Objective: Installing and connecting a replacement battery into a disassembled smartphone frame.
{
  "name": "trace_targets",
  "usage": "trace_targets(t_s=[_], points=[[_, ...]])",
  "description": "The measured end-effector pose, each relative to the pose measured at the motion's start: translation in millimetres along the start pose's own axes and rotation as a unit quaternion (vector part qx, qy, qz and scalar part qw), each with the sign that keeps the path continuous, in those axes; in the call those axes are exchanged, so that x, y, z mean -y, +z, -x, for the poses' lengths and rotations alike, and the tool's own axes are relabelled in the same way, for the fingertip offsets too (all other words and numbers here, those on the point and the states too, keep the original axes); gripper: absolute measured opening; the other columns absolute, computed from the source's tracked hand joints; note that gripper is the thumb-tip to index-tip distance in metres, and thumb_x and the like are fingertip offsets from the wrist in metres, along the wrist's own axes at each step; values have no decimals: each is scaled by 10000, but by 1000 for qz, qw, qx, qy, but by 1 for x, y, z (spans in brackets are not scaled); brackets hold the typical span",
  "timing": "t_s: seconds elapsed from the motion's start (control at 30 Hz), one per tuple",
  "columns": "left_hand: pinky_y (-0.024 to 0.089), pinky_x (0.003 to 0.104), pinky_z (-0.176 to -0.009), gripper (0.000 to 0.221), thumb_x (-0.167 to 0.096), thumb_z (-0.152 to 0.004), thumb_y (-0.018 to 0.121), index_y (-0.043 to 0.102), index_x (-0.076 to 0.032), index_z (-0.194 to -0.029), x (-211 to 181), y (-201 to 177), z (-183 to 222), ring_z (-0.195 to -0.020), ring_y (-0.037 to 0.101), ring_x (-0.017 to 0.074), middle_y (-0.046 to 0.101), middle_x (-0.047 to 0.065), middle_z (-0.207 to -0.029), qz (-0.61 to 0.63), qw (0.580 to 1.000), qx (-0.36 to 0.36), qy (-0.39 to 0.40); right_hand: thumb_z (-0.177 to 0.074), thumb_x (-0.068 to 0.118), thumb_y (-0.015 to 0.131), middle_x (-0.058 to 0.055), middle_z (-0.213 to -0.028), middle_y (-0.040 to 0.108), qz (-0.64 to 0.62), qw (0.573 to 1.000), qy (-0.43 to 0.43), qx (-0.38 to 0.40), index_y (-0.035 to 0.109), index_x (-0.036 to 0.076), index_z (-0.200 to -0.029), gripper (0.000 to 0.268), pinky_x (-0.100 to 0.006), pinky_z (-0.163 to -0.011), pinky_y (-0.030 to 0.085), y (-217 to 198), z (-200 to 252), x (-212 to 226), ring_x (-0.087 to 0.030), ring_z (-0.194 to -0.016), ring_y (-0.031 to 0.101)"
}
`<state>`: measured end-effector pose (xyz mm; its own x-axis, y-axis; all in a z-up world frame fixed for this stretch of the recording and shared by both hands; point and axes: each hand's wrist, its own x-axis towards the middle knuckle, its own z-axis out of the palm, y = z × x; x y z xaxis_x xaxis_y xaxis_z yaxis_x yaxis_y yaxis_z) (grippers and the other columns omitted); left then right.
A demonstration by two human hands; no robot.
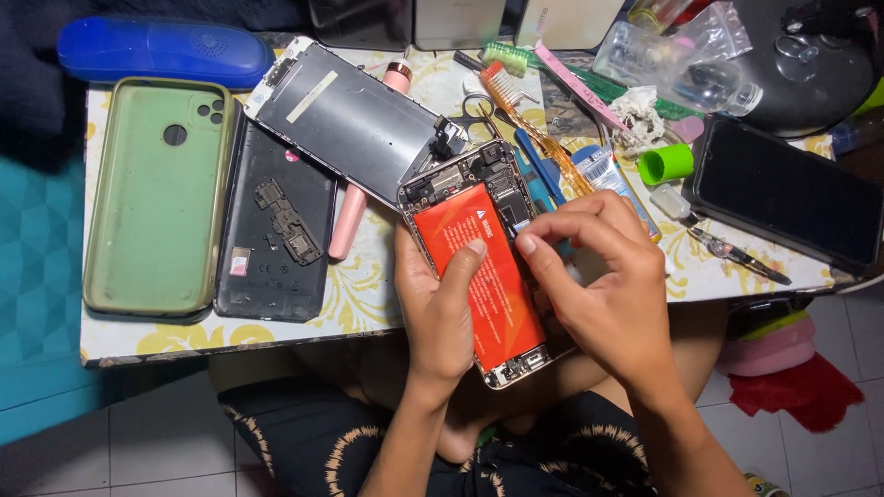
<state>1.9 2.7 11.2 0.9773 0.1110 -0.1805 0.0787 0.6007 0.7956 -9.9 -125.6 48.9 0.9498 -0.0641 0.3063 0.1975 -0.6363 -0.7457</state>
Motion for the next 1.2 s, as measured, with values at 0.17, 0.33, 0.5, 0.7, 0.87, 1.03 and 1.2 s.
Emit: trace_targets(t_s=[0.17, 0.33, 0.5, 0.7, 0.87, 1.03, 1.2], points=[[567, 390, -987, 451, -25, -903, 604, 512, -56, -1343, -3, 2, 1, -1083, 673, 238, 673, 157, -1204, 23, 1000, -1, -16, -978, 98, 721, -44, -919, 614, -21, 998, 39, 40, 744, 63, -972, 42, -274, -838, 435, -11, -8, -6, -154, -868, 539], [586, 399, -957, 446, -30, -905, 602, 514, -61, -1342, -5, 2, 1, -1060, 686, 246, 680, 158, -1188, 25, 999, -1, -26, -975, 148, 713, -38, -944, 630, -37, 993, 84, 79, 761, 78, -975, 85, -258, -874, 435, -17, -14, -9, -135, -908, 577], [568, 387, -995, 430, -48, -919, 607, 514, -66, -1338, -2, 0, 1, -1099, 672, 228, 674, 138, -1215, -2, 1000, 9, -5, -986, 160, 697, -34, -959, 595, -39, 992, 83, 91, 749, 74, -996, 101, -256, -911, 405, -17, -13, -12, -139, -923, 553], [562, 379, -1008, 428, -43, -919, 601, 515, -61, -1338, 0, 0, 0, -1101, 669, 218, 676, 138, -1223, -7, 1000, 8, 1, -1014, 161, 657, -32, -936, 575, -37, 990, 87, 105, 737, 67, -1006, 123, -255, -876, 406, -15, -14, -13, -142, -911, 545], [559, 375, -1002, 415, -45, -925, 605, 515, -68, -1329, 1, -1, 1, -1093, 667, 212, 675, 132, -1208, -9, 1000, 12, 2, -1022, 174, 643, -18, -929, 571, -47, 987, 102, 117, 729, 77, -995, 133, -249, -880, 398, -17, -15, -15, -130, -907, 533], [563, 371, -991, 407, -42, -923, 611, 520, -72, -1319, 1, -1, 1, -1080, 670, 210, 677, 127, -1193, -18, 1000, 10, 6, -1025, 185, 630, -20, -945, 581, -54, 984, 109, 128, 720, 72, -1007, 146, -249, -898, 401, -17, -14, -16, -126, -917, 537], [555, 362, -1004, 402, -40, -924, 610, 523, -71, -1316, 2, -1, 1, -1086, 665, 204, 676, 125, -1200, -26, 1000, 10, 15, -1023, 155, 641, -42, -929, 581, -40, 991, 67, 106, 716, 56, -1001, 126, -263, -880, 418, -15, -11, -14, -146, -889, 544]])
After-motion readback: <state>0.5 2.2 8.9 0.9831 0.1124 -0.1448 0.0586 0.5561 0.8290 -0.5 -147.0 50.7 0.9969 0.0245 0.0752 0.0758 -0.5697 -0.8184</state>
